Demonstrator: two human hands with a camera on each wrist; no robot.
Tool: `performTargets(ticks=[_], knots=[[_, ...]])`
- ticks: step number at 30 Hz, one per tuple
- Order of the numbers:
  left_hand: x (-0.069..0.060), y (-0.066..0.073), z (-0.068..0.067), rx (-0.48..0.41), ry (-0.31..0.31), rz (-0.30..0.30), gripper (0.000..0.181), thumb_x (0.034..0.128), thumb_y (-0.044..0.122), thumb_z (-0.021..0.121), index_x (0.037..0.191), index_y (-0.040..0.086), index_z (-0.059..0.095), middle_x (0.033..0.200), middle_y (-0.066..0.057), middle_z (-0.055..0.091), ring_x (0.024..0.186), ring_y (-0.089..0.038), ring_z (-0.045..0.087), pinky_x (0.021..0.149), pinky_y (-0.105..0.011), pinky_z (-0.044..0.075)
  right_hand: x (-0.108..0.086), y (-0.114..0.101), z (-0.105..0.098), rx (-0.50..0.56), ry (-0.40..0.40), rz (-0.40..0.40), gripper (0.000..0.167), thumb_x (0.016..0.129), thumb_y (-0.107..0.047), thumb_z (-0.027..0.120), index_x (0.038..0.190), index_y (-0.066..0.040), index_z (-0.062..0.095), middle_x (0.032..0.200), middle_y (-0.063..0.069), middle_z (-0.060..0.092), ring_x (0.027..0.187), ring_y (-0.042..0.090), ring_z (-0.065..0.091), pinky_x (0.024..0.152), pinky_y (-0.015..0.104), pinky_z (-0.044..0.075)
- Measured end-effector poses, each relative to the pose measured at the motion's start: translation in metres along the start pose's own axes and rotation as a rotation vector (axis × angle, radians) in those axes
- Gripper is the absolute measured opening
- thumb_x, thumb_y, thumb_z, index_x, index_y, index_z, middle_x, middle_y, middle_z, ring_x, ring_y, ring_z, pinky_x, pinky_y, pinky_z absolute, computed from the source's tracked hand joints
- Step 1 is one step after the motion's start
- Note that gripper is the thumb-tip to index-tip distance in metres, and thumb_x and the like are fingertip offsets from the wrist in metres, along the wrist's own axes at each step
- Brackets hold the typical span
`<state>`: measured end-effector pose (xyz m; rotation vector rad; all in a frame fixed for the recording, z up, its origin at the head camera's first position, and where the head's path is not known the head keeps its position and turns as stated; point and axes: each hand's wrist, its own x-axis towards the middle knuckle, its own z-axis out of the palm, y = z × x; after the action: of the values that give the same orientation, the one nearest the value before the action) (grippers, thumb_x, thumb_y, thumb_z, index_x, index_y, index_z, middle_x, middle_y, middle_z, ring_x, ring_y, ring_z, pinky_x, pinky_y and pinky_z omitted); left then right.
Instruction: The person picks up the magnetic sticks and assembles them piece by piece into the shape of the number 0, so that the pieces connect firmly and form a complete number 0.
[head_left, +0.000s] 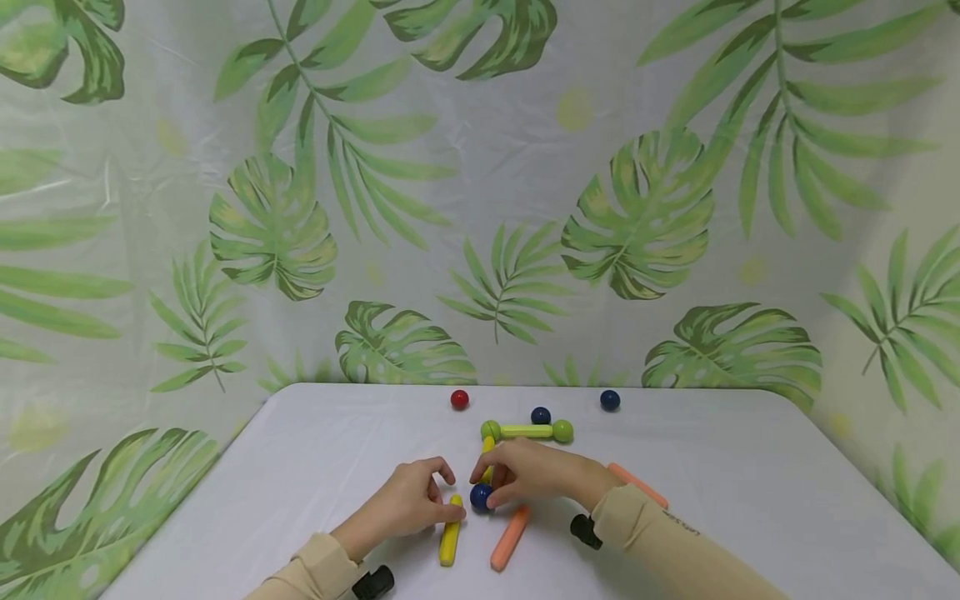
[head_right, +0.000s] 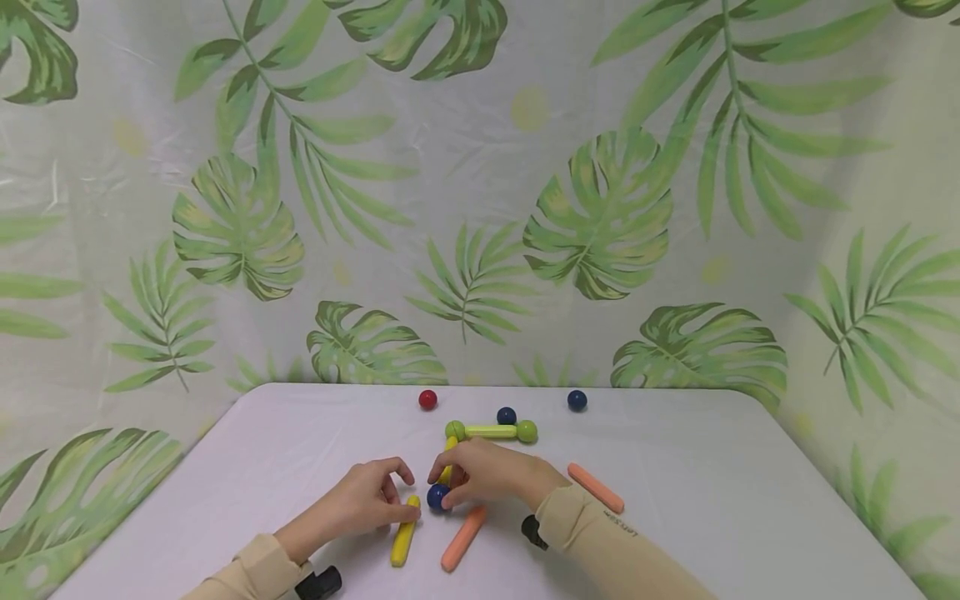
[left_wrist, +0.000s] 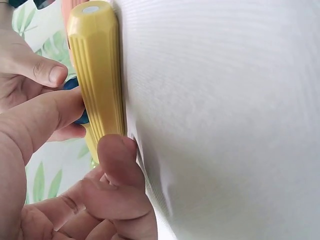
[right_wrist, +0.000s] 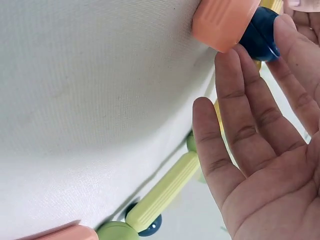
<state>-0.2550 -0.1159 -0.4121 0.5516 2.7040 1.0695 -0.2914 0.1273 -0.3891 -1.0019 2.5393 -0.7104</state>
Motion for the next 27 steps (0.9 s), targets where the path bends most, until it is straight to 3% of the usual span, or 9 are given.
performTargets(ticks=[12,27], knots=[[0.0014,0.0015,0.0026,0.021,-0.006,-0.038,0.027,0.0861,0.024,0.090,0.093,0.010,0.068,0.064,0.002,0.064,0.052,-0.009,0.057,0.051,-0.024,0.043,0.0039,0.0017,0.0035,-0.018,0.001,0.020,0.025,0.096,-0.019,0.082,0.121,-0.020,0.077,0.094,-0.009,0.074,0.083,0.001,0.063,0.081,0.020,0.054],[-0.0050,0.0042,0.0012,0.019,-0.014,-0.133,0.034,0.0834,0.030,0.093,0.082,0.012,0.065,0.057,0.002,0.065,0.048,-0.008,0.055,0.047,-0.021,0.042,0.0060,0.0019,0.0030,0.004,0.010,0.018,0.025,0.096,-0.018,0.082,0.121,-0.019,0.077,0.098,-0.008,0.076,0.086,0.001,0.065,0.085,0.020,0.056]])
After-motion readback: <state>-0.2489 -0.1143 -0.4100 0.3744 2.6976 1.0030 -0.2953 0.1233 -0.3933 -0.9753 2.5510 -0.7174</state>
